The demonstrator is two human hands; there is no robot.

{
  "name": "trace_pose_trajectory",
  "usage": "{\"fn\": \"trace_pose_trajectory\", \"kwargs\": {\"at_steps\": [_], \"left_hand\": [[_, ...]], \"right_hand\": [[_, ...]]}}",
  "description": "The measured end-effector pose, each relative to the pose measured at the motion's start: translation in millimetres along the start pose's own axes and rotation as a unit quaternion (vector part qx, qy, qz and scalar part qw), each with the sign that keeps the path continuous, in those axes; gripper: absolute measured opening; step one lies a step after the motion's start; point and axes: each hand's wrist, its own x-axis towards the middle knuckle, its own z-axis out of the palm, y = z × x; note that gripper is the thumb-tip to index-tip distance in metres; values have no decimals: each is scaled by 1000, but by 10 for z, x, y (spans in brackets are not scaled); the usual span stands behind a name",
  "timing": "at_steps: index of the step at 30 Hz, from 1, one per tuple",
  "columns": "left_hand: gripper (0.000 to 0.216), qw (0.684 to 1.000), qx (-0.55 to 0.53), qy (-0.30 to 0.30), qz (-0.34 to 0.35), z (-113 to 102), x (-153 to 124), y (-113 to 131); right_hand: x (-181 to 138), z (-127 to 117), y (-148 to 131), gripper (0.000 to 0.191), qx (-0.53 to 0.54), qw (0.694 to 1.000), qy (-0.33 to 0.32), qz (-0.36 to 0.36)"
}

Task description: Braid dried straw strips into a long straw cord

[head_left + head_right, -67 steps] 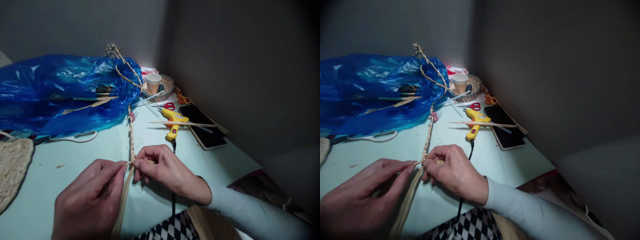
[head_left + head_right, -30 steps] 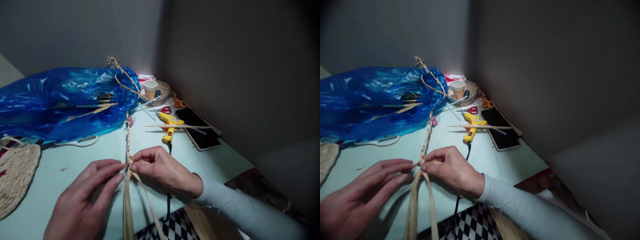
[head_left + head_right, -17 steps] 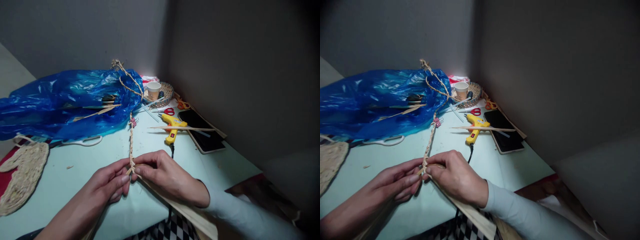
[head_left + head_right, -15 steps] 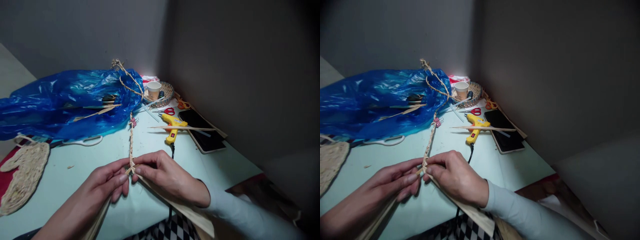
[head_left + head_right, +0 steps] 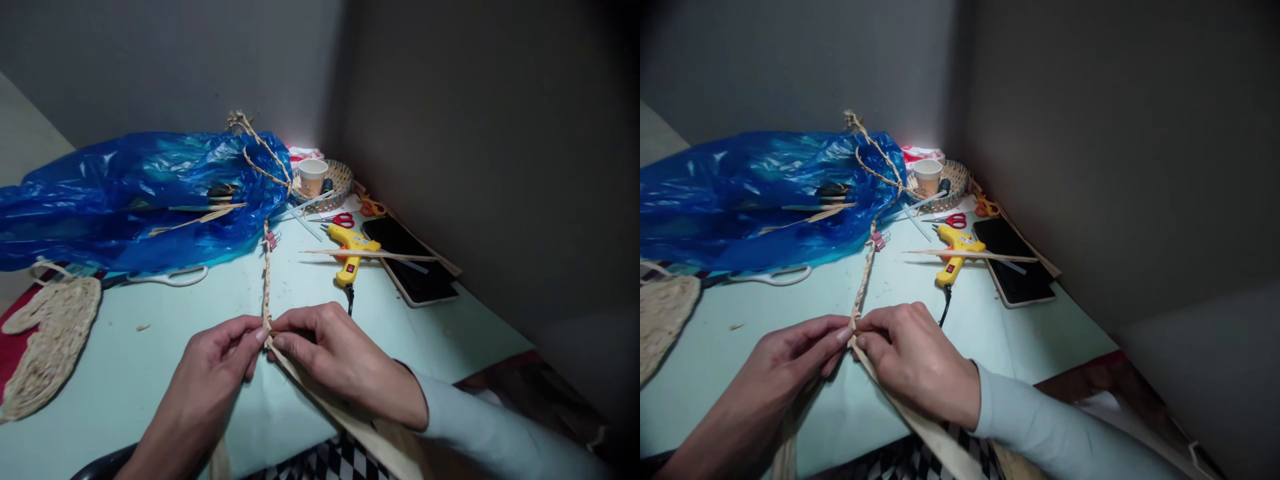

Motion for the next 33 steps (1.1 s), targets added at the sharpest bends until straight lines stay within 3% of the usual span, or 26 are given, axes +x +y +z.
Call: {"fn": "trace_pose_trajectory", "kwargs": {"at_steps": [5, 12, 16, 23, 26, 30, 33], "left_hand": [[28, 1000, 26, 14, 7, 15, -16, 6], [20, 999, -39, 27, -15, 26, -13, -47], [24, 997, -64, 2, -37, 22, -29, -61], [23, 992, -106, -49, -41, -53, -45, -42], [20, 990, -126, -52, -33, -76, -57, -58], [21, 977, -191, -82, -48, -86, -71, -54], [29, 969, -216, -96, -67, -82, -81, -41]], "right_hand": [[-36, -1, -24, 23, -97, 995, 28, 3], [-188, 99, -126, 22, -190, 979, 70, -30], [-308, 287, -187, 25, -283, 952, 103, -56], [-369, 654, -15, 34, -360, 919, 75, -144], [-365, 535, -107, 26, -322, 928, 100, -159], [-245, 192, -245, 24, -184, 969, 149, -64], [-67, 63, -179, 31, 30, 998, 41, 25]]}}
